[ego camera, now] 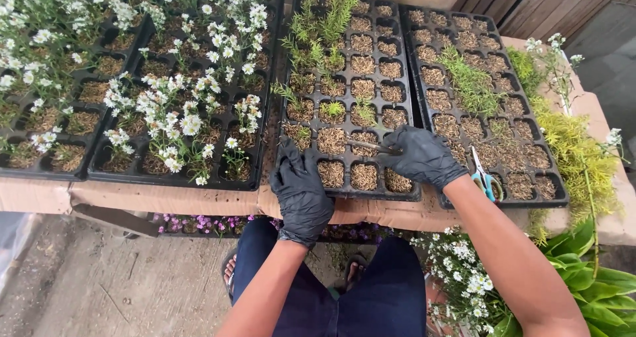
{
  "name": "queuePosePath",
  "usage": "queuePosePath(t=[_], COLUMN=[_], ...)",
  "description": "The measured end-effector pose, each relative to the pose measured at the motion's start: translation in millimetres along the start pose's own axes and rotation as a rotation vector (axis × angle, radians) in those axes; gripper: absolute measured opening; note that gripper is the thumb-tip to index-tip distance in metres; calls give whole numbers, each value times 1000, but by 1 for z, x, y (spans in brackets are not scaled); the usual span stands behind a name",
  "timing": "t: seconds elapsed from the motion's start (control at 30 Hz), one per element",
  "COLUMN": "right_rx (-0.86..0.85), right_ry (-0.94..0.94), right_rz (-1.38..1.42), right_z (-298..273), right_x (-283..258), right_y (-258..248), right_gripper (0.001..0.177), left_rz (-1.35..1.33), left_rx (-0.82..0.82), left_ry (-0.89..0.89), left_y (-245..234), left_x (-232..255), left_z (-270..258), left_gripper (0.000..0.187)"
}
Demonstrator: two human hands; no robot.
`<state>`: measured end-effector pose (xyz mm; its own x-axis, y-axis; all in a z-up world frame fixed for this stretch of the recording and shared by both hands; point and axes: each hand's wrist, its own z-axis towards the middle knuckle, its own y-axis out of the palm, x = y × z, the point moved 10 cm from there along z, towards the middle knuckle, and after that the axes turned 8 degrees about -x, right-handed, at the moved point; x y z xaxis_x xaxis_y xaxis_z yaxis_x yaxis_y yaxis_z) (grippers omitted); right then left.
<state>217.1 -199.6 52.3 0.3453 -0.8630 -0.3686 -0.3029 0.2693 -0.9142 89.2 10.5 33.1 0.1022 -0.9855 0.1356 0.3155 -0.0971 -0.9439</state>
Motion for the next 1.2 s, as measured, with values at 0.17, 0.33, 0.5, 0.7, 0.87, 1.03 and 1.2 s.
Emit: queuePosePath(t=[0.17, 0.33, 0.5, 0.7, 0.87, 1.03, 1.2], right_rx=[37, 44, 115, 126, 162, 278, -195], right_ry=[-25, -31, -123, -210, -276, -272, -175], right_rz=[-80, -88, -186, -258, -281, -469, 100], right_z=[-9, -5, -4, -2, 16, 16, 33], right_x=[-18, -15, -31, -55, -56, -96, -116], right_y=[-11, -4, -3, -10, -2, -33, -13], right_gripper=[27, 21, 20, 23, 26, 20, 27], left_rz=[1, 1, 2, 5, 1, 1, 66], left_rx=[-1, 0, -2, 3, -2, -11, 42], left_ry=[0, -7, 1, -2, -5, -1, 24], left_y=[1, 1, 2, 1, 5, 9, 3], left_x=[2, 1, 2, 3, 1, 1, 3], left_z=[1, 4, 4, 4, 3, 3, 1], left_gripper=[101, 101, 101, 102, 102, 102, 99])
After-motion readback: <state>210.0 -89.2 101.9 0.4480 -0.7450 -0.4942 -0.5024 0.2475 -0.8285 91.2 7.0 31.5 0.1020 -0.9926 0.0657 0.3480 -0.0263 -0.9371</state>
